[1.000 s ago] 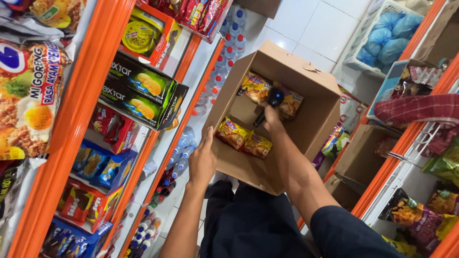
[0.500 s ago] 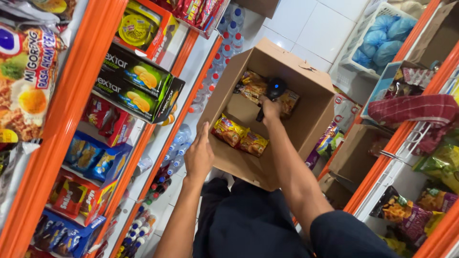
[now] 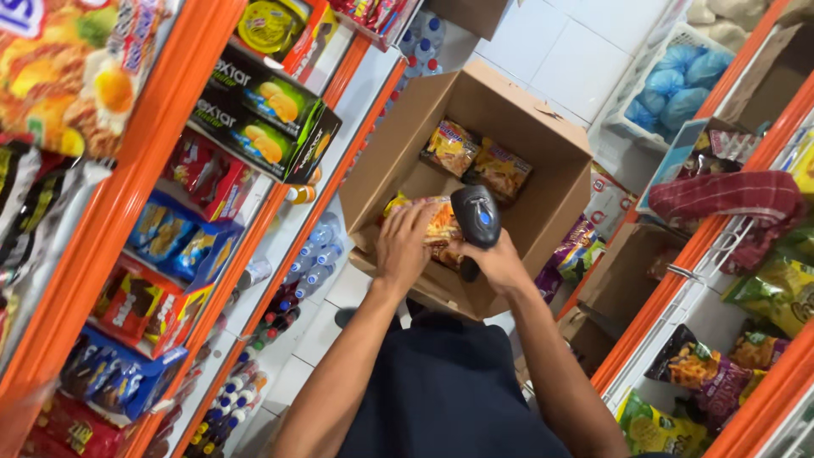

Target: The person uses a handheld scanner to scan the barcodes on several individual packages of instant noodles while taking them from a shelf and placing them into a cardboard box.

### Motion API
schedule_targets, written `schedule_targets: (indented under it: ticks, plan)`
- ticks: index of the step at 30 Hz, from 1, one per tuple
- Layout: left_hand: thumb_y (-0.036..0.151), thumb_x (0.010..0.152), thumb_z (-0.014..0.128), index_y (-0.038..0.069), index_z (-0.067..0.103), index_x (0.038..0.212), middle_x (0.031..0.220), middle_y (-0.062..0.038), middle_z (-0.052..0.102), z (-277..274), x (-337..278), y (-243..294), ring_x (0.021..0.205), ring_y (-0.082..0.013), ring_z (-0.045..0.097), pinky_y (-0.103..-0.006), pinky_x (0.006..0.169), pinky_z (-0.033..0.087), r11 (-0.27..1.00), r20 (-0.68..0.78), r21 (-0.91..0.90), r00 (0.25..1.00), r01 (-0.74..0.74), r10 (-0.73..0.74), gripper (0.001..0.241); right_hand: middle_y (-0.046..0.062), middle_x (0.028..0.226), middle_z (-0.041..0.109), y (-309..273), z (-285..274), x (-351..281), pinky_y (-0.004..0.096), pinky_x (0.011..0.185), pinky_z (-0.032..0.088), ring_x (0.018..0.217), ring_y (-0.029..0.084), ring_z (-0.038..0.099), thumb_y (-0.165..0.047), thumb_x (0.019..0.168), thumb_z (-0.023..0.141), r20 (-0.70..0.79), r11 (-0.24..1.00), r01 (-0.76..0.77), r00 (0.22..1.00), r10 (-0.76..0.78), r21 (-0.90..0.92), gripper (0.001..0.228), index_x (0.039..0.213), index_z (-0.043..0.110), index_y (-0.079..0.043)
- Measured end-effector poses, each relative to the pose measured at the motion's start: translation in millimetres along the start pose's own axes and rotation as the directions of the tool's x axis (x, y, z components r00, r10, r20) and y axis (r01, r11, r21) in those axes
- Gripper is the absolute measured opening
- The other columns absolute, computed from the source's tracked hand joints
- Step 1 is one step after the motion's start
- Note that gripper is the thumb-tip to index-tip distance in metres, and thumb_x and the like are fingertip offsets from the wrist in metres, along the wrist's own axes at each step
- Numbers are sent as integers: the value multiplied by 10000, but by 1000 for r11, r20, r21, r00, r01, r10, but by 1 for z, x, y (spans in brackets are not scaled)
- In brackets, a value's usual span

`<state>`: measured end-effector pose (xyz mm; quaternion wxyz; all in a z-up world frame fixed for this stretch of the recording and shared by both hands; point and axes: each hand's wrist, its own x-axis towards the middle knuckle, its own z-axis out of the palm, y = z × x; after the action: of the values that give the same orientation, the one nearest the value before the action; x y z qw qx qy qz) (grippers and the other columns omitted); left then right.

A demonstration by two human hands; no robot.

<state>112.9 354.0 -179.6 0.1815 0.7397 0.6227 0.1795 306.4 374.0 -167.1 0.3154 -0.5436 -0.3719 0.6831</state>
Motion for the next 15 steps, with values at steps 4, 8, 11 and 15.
schedule_targets:
  ticks: [4, 8, 11, 15]
  plan:
    - [151, 774, 871, 110, 594, 1384, 1369, -123, 628, 6, -4, -2, 1273, -319, 605, -450, 1084, 476, 923, -52, -366, 988, 119, -148, 671, 92, 1021, 697, -25, -4, -15, 340, 849, 551, 953, 195, 736, -99, 863, 820, 81, 992, -32, 996, 22, 124, 334, 1138, 671, 18]
    - [198, 920, 847, 20, 707, 1240, 1186, -130, 764, 0, -19, 9, 1072, -249, 709, -368, 958, 570, 347, 164, -856, 839, 382, -519, 392, 77, 1015, 754, -24, 1, -24, 308, 813, 545, 889, 164, 716, -174, 860, 769, -55, 993, 91, 995, -87, 76, 374, 1202, 662, -67]
    - [123, 905, 776, 49, 614, 1315, 1229, -61, 696, -19, -34, 17, 1088, -146, 672, -317, 944, 554, -143, 246, -969, 771, 200, -588, 447, 93, 933, 735, -5, 12, -31, 321, 734, 525, 818, 174, 674, -148, 903, 788, -131, 986, 91, 985, -109, -138, 267, 1096, 695, 11]
    - [84, 909, 752, 91, 573, 1333, 1236, -39, 679, -41, -58, 19, 1109, -141, 664, -313, 954, 557, -274, 214, -961, 744, 43, -633, 461, 82, 907, 748, 13, 42, -61, 314, 754, 560, 807, 163, 706, -84, 895, 782, -46, 992, 111, 993, -108, 67, 227, 1083, 690, 4]
